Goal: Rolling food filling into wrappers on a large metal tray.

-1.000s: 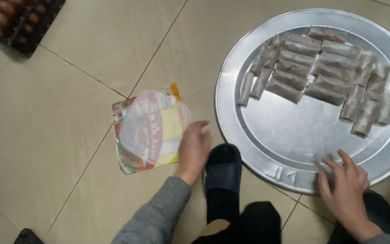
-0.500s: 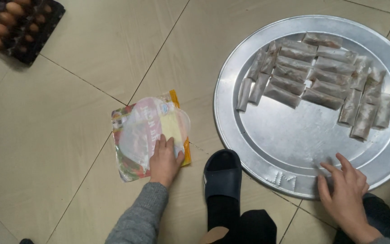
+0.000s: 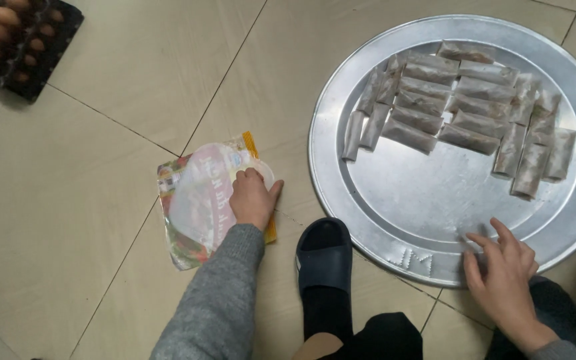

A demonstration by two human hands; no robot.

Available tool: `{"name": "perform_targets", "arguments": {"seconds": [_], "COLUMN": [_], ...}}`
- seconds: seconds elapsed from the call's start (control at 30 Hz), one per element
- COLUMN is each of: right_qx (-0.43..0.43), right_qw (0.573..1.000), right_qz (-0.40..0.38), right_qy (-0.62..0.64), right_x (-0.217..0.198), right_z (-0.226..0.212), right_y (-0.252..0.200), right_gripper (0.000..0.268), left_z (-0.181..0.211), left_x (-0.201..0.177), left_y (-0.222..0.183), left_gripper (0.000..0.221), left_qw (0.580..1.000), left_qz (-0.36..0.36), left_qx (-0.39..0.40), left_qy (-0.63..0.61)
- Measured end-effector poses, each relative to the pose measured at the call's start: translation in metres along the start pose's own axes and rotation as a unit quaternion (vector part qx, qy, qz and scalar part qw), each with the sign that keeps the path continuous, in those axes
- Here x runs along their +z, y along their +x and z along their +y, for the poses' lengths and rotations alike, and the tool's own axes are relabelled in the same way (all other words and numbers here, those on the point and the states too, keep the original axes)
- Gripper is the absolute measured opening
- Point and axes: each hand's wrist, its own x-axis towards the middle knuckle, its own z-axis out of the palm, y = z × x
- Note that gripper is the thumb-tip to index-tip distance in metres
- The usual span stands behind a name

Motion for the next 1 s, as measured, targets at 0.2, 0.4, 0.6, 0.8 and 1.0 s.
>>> {"name": "perform_targets", "arguments": {"seconds": [0.2,0.4,0.6,0.8,1.0], "right_qx": [-0.014,0.001,-0.007,-0.006,-0.016], "right_qw": [0.999,1.000,0.999,0.999,0.999], "right_qz": [0.042,0.018,0.027,0.021,0.041], "right_qy": [0.023,0.012,0.020,0.025,0.022], "right_x": [-0.004,-0.002,-0.003,0.001,0.000], "right_z": [-0.005,-0.002,-0.004,0.001,-0.001], "right_y": [-0.004,-0.004,-0.003,-0.001,-0.005], "right_gripper": [0.045,0.046,0.045,0.046,0.042], "left_z": [-0.009,-0.047,-0.130,-0.154,-0.099], "left_x": [-0.013,0.001,0.032,-0.058,-0.170], "left_y": [-0.002,-0.012,-0.020,-0.046,-0.056], "left_gripper": [0.030,0.022,0.023,0.011,0.011], "left_qw": [0.990,0.941,0.839,0.703,0.789], "left_qz": [-0.043,0.036,0.263,0.343,0.399], "left_qx": [-0.083,-0.133,-0.220,-0.201,-0.031], "left_qy": [-0.101,-0.308,-0.423,-0.590,-0.466]}}
